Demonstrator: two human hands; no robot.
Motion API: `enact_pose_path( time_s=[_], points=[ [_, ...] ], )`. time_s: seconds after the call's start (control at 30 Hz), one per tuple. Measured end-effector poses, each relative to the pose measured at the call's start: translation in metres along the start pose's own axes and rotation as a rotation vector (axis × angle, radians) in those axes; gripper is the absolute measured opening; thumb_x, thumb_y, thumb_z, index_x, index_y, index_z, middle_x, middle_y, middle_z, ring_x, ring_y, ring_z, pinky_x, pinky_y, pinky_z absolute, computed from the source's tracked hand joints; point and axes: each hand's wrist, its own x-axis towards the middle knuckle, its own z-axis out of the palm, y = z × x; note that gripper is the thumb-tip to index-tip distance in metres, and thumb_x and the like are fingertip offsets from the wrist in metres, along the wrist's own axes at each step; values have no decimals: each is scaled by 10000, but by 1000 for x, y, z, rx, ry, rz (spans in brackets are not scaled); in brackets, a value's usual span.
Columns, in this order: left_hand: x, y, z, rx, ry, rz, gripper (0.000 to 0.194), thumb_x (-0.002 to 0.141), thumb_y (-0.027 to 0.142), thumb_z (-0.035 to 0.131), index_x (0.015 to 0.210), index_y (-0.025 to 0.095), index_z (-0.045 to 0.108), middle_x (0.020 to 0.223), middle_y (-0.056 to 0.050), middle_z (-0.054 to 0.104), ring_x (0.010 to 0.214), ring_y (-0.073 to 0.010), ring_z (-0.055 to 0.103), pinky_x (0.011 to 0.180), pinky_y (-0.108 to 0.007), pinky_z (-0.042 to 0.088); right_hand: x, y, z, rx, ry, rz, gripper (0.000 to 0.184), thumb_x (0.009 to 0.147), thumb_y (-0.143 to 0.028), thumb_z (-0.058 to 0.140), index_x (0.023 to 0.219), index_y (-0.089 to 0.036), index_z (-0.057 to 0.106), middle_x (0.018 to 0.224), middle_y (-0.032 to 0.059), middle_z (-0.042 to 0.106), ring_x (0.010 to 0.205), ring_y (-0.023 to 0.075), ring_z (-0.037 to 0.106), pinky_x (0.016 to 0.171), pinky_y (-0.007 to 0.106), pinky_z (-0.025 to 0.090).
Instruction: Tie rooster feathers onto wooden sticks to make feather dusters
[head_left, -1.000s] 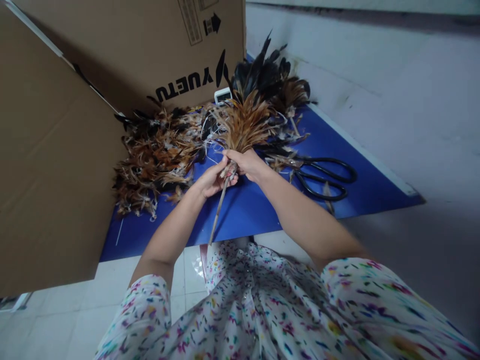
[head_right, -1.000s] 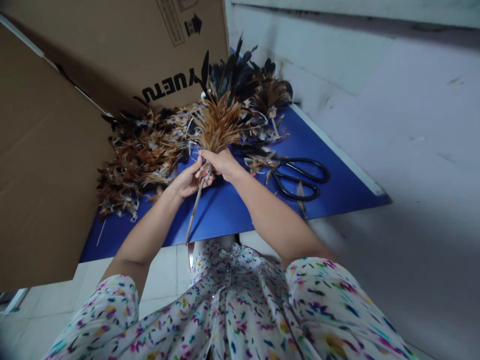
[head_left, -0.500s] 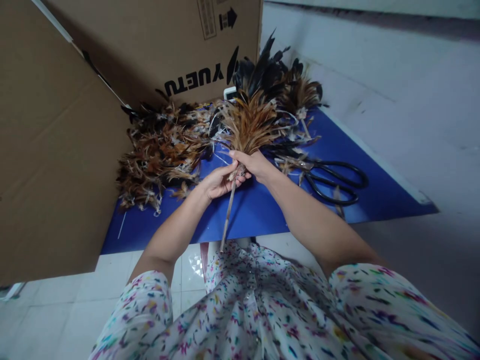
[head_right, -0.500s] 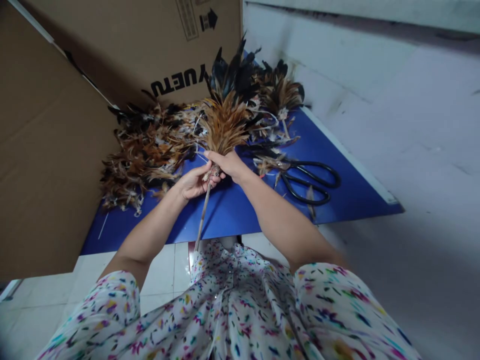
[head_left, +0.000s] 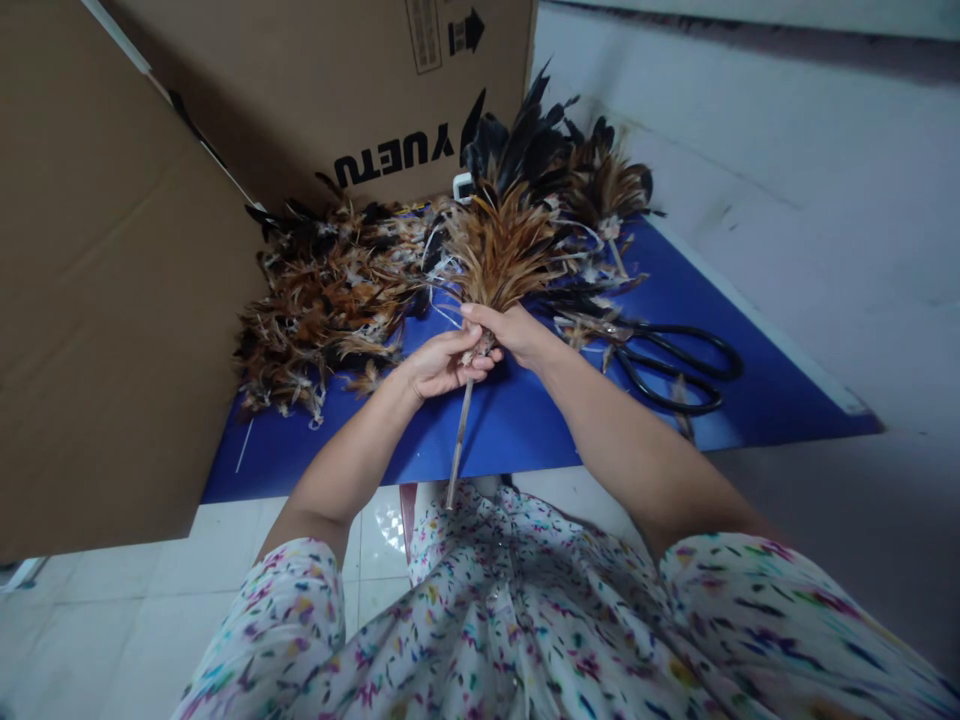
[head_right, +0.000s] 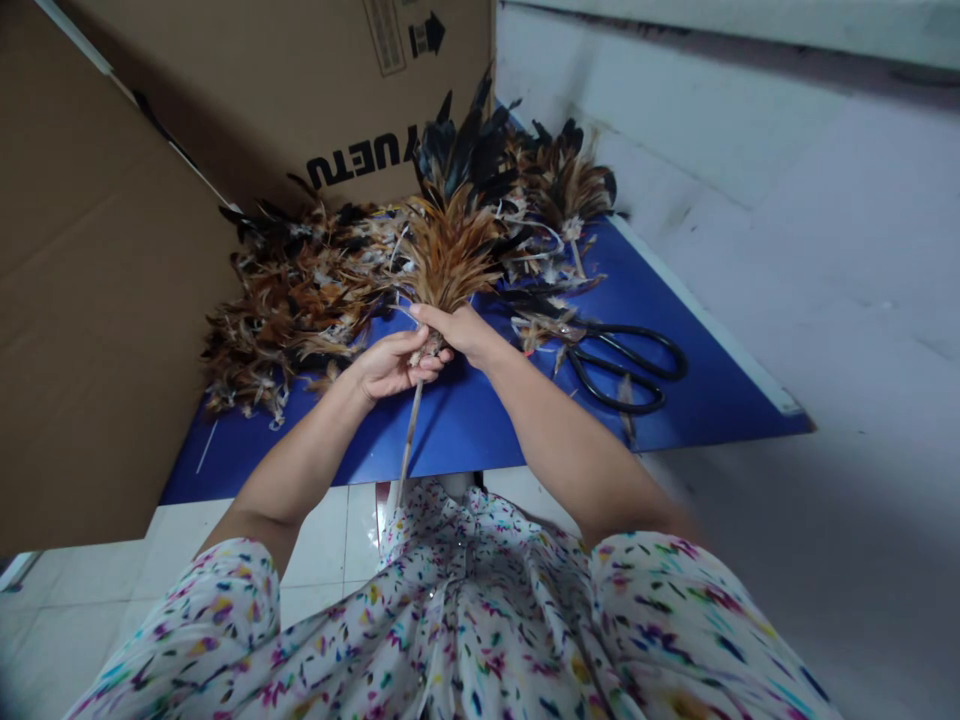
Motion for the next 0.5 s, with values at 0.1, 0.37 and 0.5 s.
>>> enact_pose_path(
  time_s=[0.1, 0.37, 0.5],
  points=[
    [-2, 0, -1, 32, -19, 1, 126, 902, 172, 551, 824, 84, 596, 748, -95, 601, 536, -56, 474, 449, -139, 340, 1, 2, -1, 2, -14, -10, 307, 802, -429, 621, 637, -176, 567, 504, -11, 569, 421, 80, 456, 396, 214, 341],
    [-1, -7, 0, 20, -31, -14, 221, 852, 222, 648, 737, 143, 476, 653, 19, 437, 499, -50, 433, 446, -141, 348, 2, 5, -2, -12, -8, -16, 299, 772, -421, 638, 627, -170, 563, 589, -2, 575, 555, 101, 503, 533, 237, 410],
    [-1, -9, 5, 15, 0, -8, 229, 884, 226, 604, 732, 148, 451, 631, 37, 393, 466, -36, 381, 414, -124, 303, 4, 8, -2, 8, 0, -16, 299, 763, -426, 658, 637, -174, 557, 616, 2, 577, 576, 108, 502, 554, 248, 421]
  ],
)
